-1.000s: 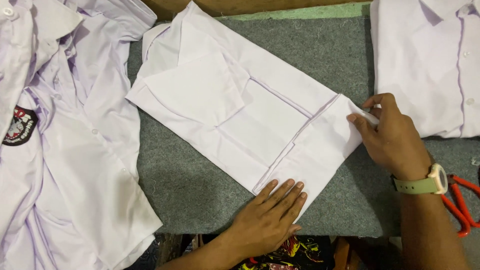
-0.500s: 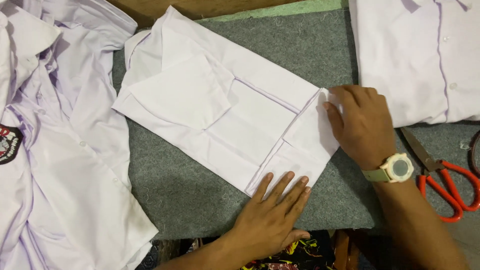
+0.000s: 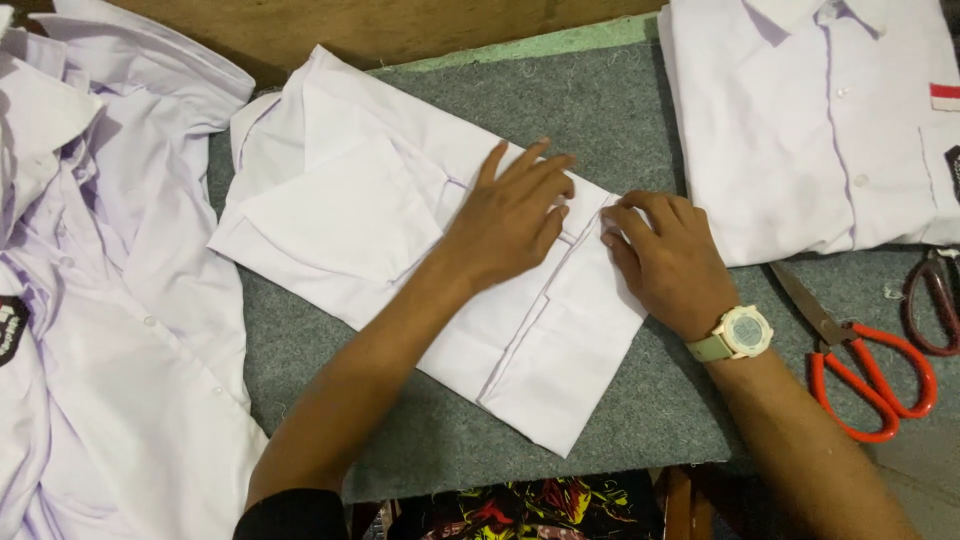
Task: Folding a white long-sleeved shirt into a neat rectangular shape on a padded work surface.
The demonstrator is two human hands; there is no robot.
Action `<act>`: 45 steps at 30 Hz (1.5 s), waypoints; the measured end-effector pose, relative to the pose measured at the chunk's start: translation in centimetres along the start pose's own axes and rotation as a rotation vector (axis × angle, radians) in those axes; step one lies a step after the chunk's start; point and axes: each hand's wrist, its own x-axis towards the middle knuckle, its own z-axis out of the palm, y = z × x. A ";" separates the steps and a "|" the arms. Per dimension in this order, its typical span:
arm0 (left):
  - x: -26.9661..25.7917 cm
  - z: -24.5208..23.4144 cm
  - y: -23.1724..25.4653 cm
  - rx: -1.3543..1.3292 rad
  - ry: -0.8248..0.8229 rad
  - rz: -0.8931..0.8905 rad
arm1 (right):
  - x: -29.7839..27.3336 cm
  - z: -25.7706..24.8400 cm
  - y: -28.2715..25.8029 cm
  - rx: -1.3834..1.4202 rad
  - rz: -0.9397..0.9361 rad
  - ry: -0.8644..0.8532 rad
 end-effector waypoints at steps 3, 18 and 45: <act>1.6 -0.9 -1.5 -0.001 -0.092 -0.047 | -0.2 0.0 0.1 0.025 0.028 -0.021; 0.9 0.7 -3.2 -0.054 -0.078 0.004 | 0.1 -0.7 -0.1 0.113 0.082 -0.075; -0.7 -10.6 -20.7 0.230 0.225 -0.612 | 4.1 -3.1 -0.4 0.374 0.041 -0.089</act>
